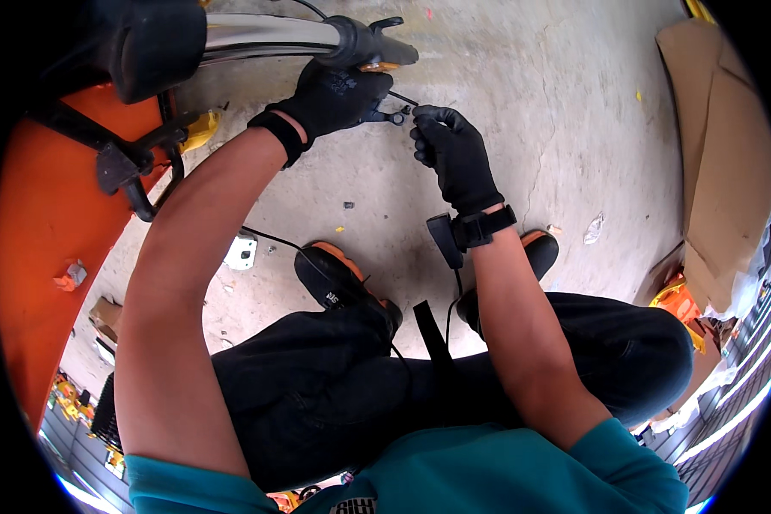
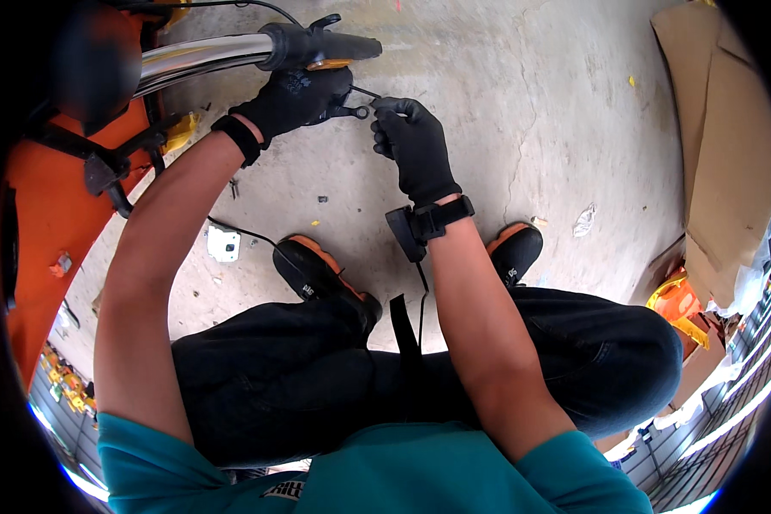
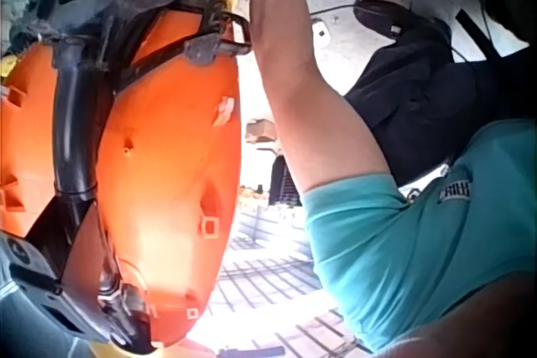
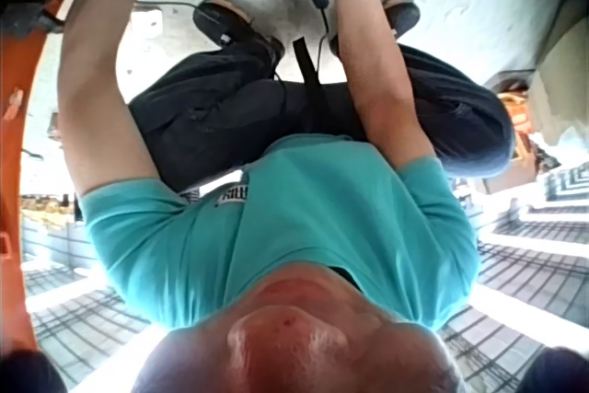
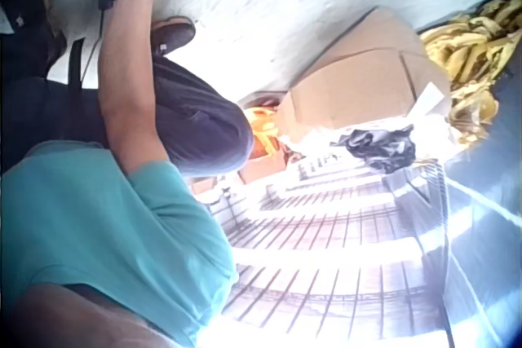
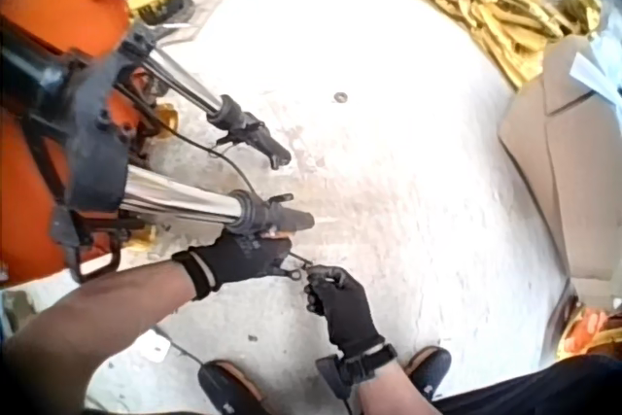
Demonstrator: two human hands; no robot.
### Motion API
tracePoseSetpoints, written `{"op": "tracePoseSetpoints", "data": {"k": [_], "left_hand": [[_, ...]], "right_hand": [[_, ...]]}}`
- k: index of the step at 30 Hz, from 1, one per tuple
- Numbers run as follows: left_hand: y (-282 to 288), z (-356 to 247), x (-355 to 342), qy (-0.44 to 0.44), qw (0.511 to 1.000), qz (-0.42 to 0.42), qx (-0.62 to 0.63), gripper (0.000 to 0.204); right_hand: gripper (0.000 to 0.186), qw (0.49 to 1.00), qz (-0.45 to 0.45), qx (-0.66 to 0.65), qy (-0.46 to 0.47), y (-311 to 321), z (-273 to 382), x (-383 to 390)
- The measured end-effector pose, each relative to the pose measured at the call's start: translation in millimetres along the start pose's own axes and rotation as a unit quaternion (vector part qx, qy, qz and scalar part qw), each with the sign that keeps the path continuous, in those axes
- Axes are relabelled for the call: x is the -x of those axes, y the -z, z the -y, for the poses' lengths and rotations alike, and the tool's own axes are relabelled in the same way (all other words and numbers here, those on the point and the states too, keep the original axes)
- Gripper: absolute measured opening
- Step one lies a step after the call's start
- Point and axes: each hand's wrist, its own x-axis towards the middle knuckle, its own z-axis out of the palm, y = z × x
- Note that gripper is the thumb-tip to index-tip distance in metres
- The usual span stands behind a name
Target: The person sits on the floor and works on a motorcycle fork assembly. They handle a black plastic housing and a wire, attempting to route the wire through the component and position it on the fork leg.
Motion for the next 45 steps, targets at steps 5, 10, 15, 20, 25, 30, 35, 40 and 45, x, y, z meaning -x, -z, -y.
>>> {"op": "tracePoseSetpoints", "data": {"k": [5, 10, 15, 20, 25, 30, 35, 40, 45], "left_hand": [[1, 4, 1, -0.126, 0.989, -0.074, -0.014, 0.017], [2, 7, 3, -0.115, 0.991, -0.069, -0.011, 0.020], [24, -21, 7, 0.018, 0.998, 0.051, 0.020, 0.025], [14, -1, 6, -0.097, 0.995, -0.023, 0.003, 0.026], [14, -6, 3, -0.069, 0.997, -0.019, -0.031, 0.024], [5, 9, -4, -0.115, 0.992, -0.045, 0.023, 0.030], [-1, 5, -5, -0.077, 0.995, -0.066, -0.006, 0.032], [-11, 2, -5, -0.094, 0.987, -0.127, -0.030, 0.035], [-8, -10, -1, -0.048, 0.993, -0.101, -0.043, 0.034]], "right_hand": [[0.016, 1.000, -0.006, -0.005, 0.009, 6, -4, -6], [0.015, 0.999, -0.037, 0.037, -0.006, 7, -9, -2], [0.017, 0.998, -0.052, 0.032, -0.012, 10, -10, -2], [0.016, 0.994, -0.009, 0.098, 0.039, 9, -7, -10], [0.017, 0.815, 0.030, 0.520, 0.255, -1, 12, -36], [0.024, 0.688, 0.074, 0.658, 0.296, -11, 30, -53], [0.025, 0.685, 0.045, 0.685, 0.244, -10, 39, -57], [0.028, 0.706, 0.017, 0.677, 0.207, -16, 42, -55], [0.031, 0.712, 0.002, 0.677, 0.184, -14, 37, -50]]}}
